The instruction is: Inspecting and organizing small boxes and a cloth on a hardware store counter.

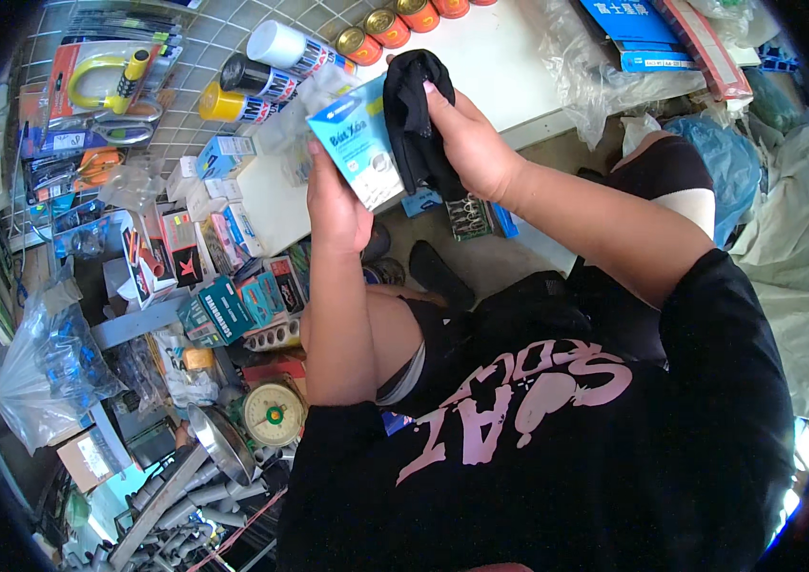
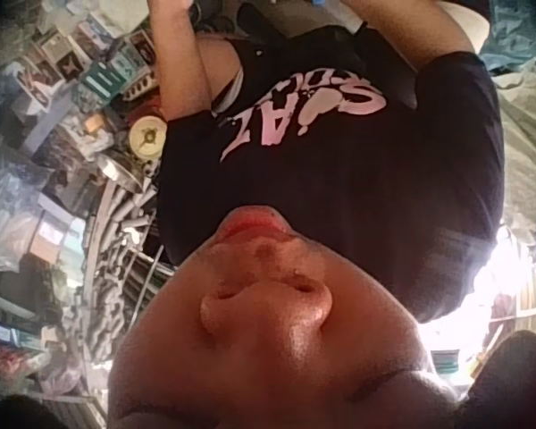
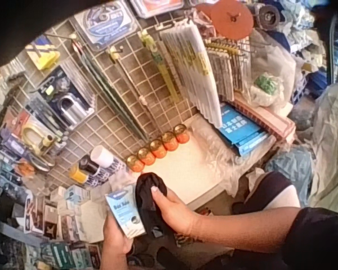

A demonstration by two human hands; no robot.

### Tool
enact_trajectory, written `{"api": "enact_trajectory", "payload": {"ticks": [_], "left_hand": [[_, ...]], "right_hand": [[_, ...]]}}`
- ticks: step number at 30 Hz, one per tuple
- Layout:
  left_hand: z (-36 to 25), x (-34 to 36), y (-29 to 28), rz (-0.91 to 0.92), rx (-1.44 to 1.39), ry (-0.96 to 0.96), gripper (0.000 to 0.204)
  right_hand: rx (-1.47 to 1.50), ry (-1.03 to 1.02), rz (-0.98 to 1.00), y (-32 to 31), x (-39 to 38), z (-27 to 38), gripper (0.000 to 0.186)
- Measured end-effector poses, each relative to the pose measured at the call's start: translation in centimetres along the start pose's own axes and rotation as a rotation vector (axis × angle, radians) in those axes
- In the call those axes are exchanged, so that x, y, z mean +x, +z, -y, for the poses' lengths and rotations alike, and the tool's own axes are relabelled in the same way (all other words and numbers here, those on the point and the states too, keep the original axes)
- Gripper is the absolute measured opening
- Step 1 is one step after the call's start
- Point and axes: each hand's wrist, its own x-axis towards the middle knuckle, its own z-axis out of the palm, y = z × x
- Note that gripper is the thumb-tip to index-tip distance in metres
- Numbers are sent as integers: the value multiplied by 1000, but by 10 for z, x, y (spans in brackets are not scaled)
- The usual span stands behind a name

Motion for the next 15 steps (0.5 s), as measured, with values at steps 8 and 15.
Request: {"api": "enact_trajectory", "payload": {"ticks": [8, 15], "left_hand": [[17, -17, 10, 182, 66, 122, 125], [18, -12, 10, -80, -75, 81, 100]], "right_hand": [[-410, -496, 159, -11, 4, 9, 59], [-225, -12, 171, -19, 10, 3, 66]]}}
